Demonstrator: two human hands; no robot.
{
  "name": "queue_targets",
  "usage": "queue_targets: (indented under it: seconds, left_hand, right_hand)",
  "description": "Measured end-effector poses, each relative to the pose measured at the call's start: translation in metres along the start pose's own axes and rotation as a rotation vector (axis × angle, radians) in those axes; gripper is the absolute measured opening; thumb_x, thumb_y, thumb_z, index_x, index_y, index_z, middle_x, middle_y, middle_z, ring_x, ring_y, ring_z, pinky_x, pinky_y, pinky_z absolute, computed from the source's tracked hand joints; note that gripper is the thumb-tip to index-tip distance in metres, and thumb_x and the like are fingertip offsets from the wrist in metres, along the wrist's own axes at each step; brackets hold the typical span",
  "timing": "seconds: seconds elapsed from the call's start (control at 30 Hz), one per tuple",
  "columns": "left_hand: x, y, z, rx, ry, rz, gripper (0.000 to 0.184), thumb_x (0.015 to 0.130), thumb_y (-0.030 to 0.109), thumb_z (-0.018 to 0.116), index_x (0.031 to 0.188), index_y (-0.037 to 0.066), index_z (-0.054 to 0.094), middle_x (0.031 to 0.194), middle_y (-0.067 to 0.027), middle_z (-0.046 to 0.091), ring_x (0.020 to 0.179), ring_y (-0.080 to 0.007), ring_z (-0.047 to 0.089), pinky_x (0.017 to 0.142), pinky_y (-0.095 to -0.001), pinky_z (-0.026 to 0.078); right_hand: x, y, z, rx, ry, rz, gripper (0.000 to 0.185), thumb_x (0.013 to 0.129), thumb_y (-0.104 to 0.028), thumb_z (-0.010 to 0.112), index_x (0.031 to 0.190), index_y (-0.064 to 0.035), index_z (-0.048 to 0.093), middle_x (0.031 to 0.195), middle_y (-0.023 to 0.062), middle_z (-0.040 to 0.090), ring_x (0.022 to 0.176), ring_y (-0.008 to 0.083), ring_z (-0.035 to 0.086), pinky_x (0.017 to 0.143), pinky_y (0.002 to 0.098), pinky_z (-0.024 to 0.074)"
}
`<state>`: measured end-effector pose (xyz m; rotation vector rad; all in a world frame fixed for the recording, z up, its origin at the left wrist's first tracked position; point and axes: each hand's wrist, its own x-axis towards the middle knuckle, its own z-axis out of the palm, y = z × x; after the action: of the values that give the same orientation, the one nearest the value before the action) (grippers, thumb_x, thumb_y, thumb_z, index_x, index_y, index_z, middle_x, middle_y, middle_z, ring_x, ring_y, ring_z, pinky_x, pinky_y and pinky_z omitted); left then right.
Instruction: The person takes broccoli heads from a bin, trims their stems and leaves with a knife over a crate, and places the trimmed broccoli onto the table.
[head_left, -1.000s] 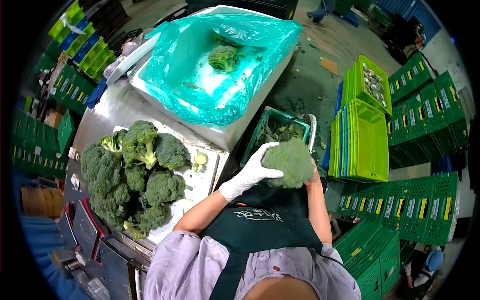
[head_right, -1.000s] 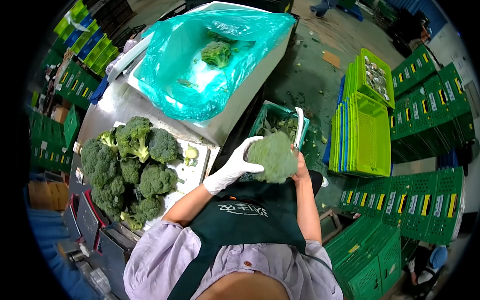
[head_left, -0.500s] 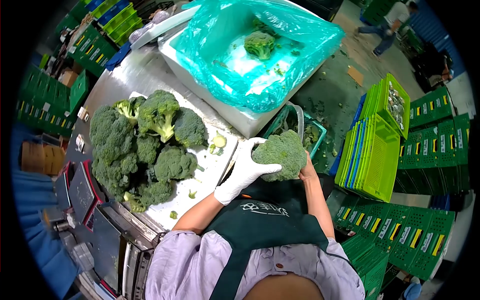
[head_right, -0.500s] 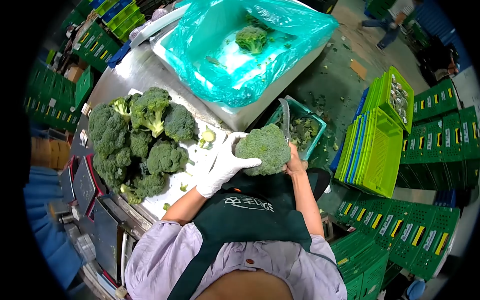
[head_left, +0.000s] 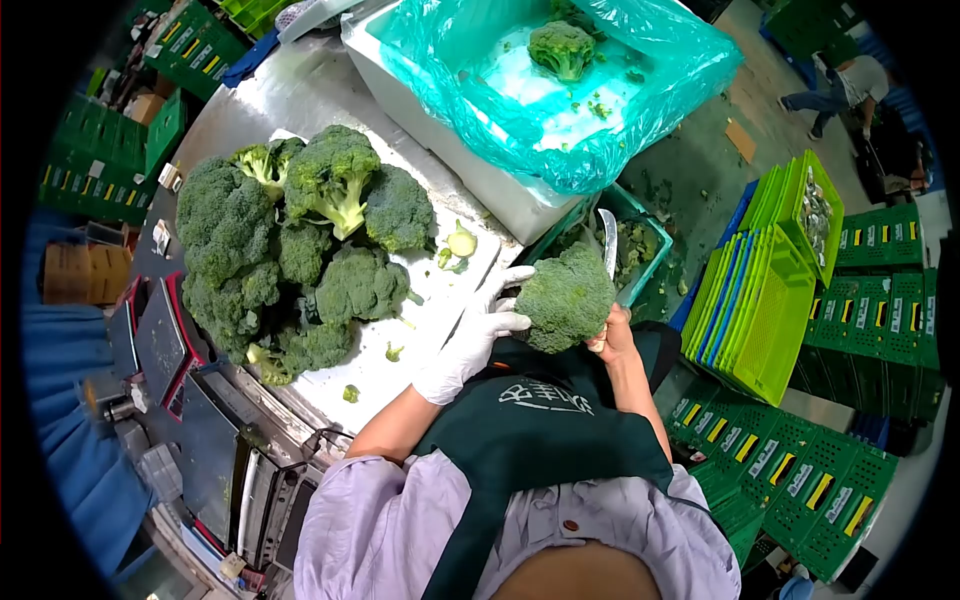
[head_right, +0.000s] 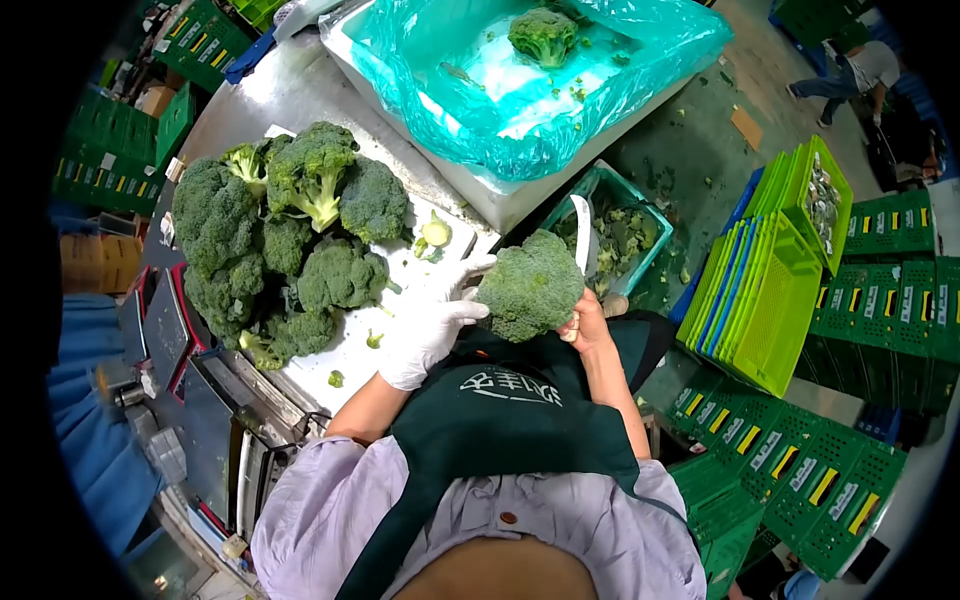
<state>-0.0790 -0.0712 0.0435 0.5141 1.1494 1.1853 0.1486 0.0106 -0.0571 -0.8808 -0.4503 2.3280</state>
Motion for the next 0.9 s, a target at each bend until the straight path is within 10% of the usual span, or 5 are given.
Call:
queue_targets:
  seconds: [0.2,0.57,0.9]
  left_hand:
    - [0.005,-0.003,-0.012,-0.147,-0.043,-0.108,0.060,0.068,0.001,0.049,0.127,0.009,0.054,0.122,-0.0046,0.052,0.096,-0.0120,0.048,0.079,-0.0231,0.041]
    - [0.009,0.000,-0.014,-0.256,-0.041,-0.071,0.055,0.071,0.005,0.050,0.126,0.001,0.052,0.125,-0.0093,0.050,0.105,-0.0164,0.051,0.079,-0.0294,0.049]
    - [0.007,0.000,0.007,0.035,0.048,0.021,0.048,0.079,0.008,0.068,0.123,0.000,0.051,0.115,-0.0113,0.056,0.103,-0.0166,0.056,0.085,-0.0274,0.049]
  right_hand:
    - [-0.010,-0.005,0.019,-0.023,0.129,0.043,0.023,0.084,-0.003,0.046,0.106,-0.0052,0.051,0.057,-0.0009,0.050,0.035,0.0064,0.041,0.031,0.0215,0.0355]
    - [-0.020,0.002,0.011,-0.036,0.175,0.035,0.031,0.082,0.001,0.047,0.111,-0.0095,0.050,0.074,0.0013,0.055,0.043,0.0072,0.043,0.037,0.0236,0.0374]
    - [-0.025,-0.002,0.024,-0.191,0.238,0.019,0.035,0.081,0.003,0.042,0.113,-0.0089,0.049,0.069,0.0021,0.050,0.043,0.0082,0.041,0.038,0.0249,0.0360]
